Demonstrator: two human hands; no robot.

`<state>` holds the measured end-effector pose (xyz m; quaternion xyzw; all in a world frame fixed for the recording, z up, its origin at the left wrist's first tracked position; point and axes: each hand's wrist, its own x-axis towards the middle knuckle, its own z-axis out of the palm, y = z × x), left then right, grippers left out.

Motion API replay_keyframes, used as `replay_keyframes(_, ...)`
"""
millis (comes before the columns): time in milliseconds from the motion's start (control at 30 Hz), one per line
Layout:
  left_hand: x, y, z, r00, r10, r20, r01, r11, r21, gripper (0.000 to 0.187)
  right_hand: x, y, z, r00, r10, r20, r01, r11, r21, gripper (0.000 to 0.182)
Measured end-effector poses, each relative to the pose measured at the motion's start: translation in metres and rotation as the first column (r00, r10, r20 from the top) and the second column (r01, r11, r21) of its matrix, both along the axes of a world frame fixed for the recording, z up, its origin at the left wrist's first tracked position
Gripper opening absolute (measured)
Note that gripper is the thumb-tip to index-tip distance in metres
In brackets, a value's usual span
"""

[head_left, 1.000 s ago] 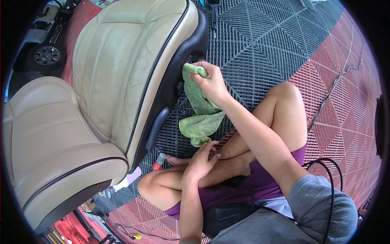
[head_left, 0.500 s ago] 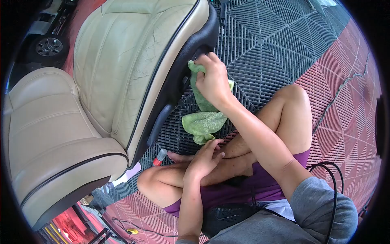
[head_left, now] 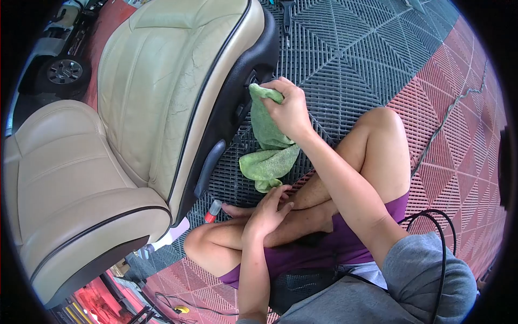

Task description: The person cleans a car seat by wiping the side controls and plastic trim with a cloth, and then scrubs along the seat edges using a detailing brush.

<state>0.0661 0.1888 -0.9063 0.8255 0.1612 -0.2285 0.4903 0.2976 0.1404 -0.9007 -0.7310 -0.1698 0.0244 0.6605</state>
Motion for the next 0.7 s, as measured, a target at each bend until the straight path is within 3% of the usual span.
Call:
replay_keyframes(133,0.001,-0.001,-0.001,1.000,0.015,-0.026,-0.016,1.000,-0.013,0.044,-0.002,0.011,0.002,0.975,-0.019,0.219,0.037,0.996,-0.081,0.024)
replay_keyframes(300,0.002,-0.001,-0.003,0.999,0.010,-0.033,-0.011,1.000,-0.024,0.044,-0.012,0.023,0.009,0.975,-0.036,0.221,0.096,0.958,-0.270,0.026)
replay_keyframes(400,-0.001,0.000,-0.003,0.999,-0.007,-0.035,0.006,1.000,-0.007,0.045,-0.003,0.020,0.007,0.991,-0.029,0.134,0.045,0.991,-0.123,0.024)
replay_keyframes(467,0.002,0.001,-0.005,0.999,-0.025,-0.026,0.025,1.000,0.008,0.047,0.008,0.009,0.001,0.981,0.136,-0.141,-0.130,0.990,0.051,0.017)
replay_keyframes(533,0.002,0.002,-0.004,0.999,-0.036,-0.013,0.036,0.999,0.026,0.047,0.017,-0.003,-0.010,0.859,0.371,-0.354,-0.249,0.905,0.346,0.013)
replay_keyframes(567,0.003,0.002,-0.004,1.000,-0.029,-0.004,0.030,0.999,0.019,0.047,0.016,-0.010,-0.013,0.845,0.382,-0.373,-0.231,0.891,0.390,0.013)
replay_keyframes(667,0.001,0.001,-0.004,1.000,-0.001,0.009,0.001,1.000,0.005,0.046,0.015,-0.013,-0.015,0.765,0.307,-0.566,0.034,0.858,0.512,0.015)
replay_keyframes(700,0.001,0.001,-0.005,1.000,0.000,0.011,0.000,1.000,0.003,0.046,0.018,-0.011,-0.018,0.790,0.275,-0.548,0.014,0.886,0.464,0.015)
